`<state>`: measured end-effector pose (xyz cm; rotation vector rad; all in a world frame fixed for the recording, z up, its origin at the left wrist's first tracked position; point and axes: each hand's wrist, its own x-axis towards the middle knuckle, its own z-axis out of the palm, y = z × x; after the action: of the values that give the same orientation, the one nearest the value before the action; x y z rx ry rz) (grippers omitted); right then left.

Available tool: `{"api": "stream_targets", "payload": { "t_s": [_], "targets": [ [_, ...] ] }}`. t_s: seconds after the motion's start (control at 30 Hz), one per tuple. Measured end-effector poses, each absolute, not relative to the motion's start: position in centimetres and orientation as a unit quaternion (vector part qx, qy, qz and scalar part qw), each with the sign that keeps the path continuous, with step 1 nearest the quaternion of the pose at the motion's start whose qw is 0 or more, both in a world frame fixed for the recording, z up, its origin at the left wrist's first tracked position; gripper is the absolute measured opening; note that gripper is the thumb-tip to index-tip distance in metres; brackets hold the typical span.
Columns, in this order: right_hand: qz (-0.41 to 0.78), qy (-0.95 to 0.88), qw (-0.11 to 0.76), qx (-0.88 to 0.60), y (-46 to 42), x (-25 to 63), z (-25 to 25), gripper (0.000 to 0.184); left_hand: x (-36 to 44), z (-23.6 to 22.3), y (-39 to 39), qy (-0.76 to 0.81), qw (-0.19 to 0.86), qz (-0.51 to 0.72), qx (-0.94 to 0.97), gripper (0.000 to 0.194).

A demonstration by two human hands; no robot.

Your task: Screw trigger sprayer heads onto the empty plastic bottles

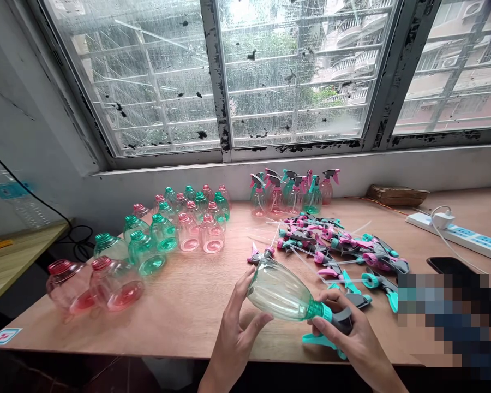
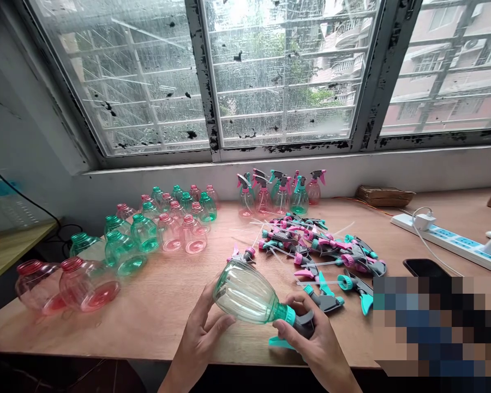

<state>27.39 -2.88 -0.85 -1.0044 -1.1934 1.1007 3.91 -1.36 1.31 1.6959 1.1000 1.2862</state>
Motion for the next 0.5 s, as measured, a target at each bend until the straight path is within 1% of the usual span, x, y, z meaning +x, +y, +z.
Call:
{"api": "stream_targets", "payload": {
  "t_s": [0.23,0.43,0.5],
  "targets": [
    [0.482,-0.522,0.566,-0.418,-2.80,27.61,-0.94,0.030,4.01,1.57,-1.68,0.429,0.367,0.492,0.663,0.059],
    [0.478,-0.524,0.569,-0.417,-2.72,27.45,-1.04,0.028,3.94,1.52,-1.85,0.428,0.380,0.478,0.666,0.072],
    [0.472,-0.527,0.568,-0.421,-2.73,27.41,-1.02,0.027,3.97,1.44,-1.80,0.426,0.388,0.486,0.657,0.072]
  ]
}}
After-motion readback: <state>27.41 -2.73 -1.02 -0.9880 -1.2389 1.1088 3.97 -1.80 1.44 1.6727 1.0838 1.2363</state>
